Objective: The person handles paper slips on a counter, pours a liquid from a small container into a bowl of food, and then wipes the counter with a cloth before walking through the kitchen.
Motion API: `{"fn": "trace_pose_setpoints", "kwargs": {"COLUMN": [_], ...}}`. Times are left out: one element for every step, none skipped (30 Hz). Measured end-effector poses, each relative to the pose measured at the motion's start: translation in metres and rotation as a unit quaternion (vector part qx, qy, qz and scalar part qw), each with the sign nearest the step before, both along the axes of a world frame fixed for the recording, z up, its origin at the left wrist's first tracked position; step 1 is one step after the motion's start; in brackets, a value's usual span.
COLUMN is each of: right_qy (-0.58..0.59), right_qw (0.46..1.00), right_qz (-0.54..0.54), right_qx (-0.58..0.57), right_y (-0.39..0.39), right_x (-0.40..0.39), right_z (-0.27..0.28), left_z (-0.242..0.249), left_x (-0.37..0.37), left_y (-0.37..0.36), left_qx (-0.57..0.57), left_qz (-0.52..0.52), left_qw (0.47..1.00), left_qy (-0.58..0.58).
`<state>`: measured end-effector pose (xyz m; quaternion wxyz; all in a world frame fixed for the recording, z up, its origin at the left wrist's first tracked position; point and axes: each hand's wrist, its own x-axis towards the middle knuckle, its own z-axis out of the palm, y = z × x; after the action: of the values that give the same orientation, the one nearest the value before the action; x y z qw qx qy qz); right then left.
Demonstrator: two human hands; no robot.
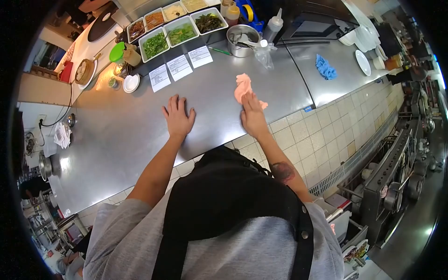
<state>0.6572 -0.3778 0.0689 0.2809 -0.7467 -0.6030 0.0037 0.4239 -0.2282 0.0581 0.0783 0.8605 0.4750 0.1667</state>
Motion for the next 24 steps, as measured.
{"fn": "trace_pose_setpoints", "kwargs": {"right_qy": [0.0, 0.034, 0.068, 0.079, 0.077, 0.096, 0.115, 0.121, 0.118, 0.113, 0.093, 0.073, 0.046, 0.018, 0.015, 0.019, 0.023, 0.131, 0.241, 0.135, 0.031, 0.051, 0.011, 0.052], "right_qw": [1.0, 0.999, 0.996, 0.996, 0.996, 0.995, 0.993, 0.993, 0.992, 0.989, 0.988, 0.984, 0.984, 0.982, 0.977, 0.973, 0.966, 0.946, 0.909, 0.933, 0.941, 0.941, 0.952, 0.938], "right_qz": [-0.004, 0.016, 0.036, 0.048, 0.043, 0.035, 0.028, -0.007, -0.044, -0.083, -0.117, -0.153, -0.156, -0.164, -0.187, -0.219, -0.253, -0.298, -0.339, -0.326, -0.318, -0.321, -0.304, -0.341], "right_qx": [0.001, -0.022, -0.043, -0.013, -0.009, -0.009, -0.008, 0.005, 0.022, 0.04, 0.045, 0.051, 0.071, 0.09, 0.099, 0.073, 0.048, 0.007, -0.024, -0.062, -0.107, -0.09, 0.026, 0.012], "right_y": [-0.006, -0.012, -0.018, -0.027, -0.034, -0.042, -0.05, -0.052, -0.052, -0.05, -0.049, -0.047, -0.044, -0.042, -0.04, -0.039, -0.038, -0.032, -0.029, -0.032, -0.028, -0.028, -0.035, -0.045], "right_x": [-0.003, -0.006, -0.007, -0.005, 0.001, 0.009, 0.018, 0.032, 0.048, 0.065, 0.085, 0.104, 0.128, 0.148, 0.156, 0.163, 0.173, 0.197, 0.218, 0.204, 0.186, 0.188, 0.179, 0.16], "right_z": [0.0, 0.002, 0.003, -0.004, -0.006, -0.007, -0.008, -0.015, -0.015, -0.015, -0.016, -0.018, -0.021, -0.024, -0.022, -0.02, -0.018, -0.058, -0.094, -0.066, -0.034, -0.041, -0.043, -0.023], "left_z": [0.0, 0.001, 0.002, 0.002, 0.0, 0.0, 0.001, 0.002, 0.003, 0.004, 0.004, 0.005, 0.007, 0.009, 0.011, 0.013, 0.013, 0.007, 0.003, 0.003, 0.004, 0.001, -0.005, -0.01], "left_x": [0.001, 0.0, 0.001, 0.001, 0.001, 0.002, 0.002, 0.003, 0.003, 0.002, 0.003, 0.003, 0.004, 0.004, 0.005, 0.006, 0.007, 0.005, 0.004, 0.003, 0.004, 0.004, 0.003, 0.003], "left_y": [0.0, 0.0, 0.0, 0.0, 0.0, 0.0, 0.0, 0.0, -0.001, -0.002, -0.002, -0.002, -0.003, -0.004, -0.005, -0.006, -0.007, -0.006, -0.005, -0.006, -0.006, -0.006, -0.006, -0.006], "left_qx": [0.001, -0.002, -0.004, -0.001, 0.002, 0.004, 0.007, 0.004, 0.001, 0.005, -0.001, -0.006, 0.001, -0.009, -0.019, -0.022, -0.025, -0.003, 0.021, 0.015, 0.009, 0.024, 0.038, 0.049], "left_qz": [-0.004, -0.002, 0.0, -0.006, -0.004, -0.002, -0.007, -0.004, -0.003, -0.011, -0.007, -0.006, -0.021, -0.014, -0.011, -0.008, -0.008, -0.014, -0.023, -0.03, -0.042, -0.043, -0.045, -0.034], "left_qw": [1.0, 1.0, 1.0, 1.0, 1.0, 1.0, 1.0, 1.0, 1.0, 1.0, 1.0, 1.0, 1.0, 1.0, 1.0, 1.0, 1.0, 1.0, 0.999, 0.999, 0.999, 0.999, 0.998, 0.998], "left_qy": [0.0, 0.003, 0.006, 0.004, 0.005, 0.006, 0.006, 0.005, 0.005, 0.005, -0.001, -0.007, -0.009, -0.007, -0.006, -0.004, -0.003, -0.003, -0.004, -0.011, -0.016, -0.012, -0.009, -0.002]}}
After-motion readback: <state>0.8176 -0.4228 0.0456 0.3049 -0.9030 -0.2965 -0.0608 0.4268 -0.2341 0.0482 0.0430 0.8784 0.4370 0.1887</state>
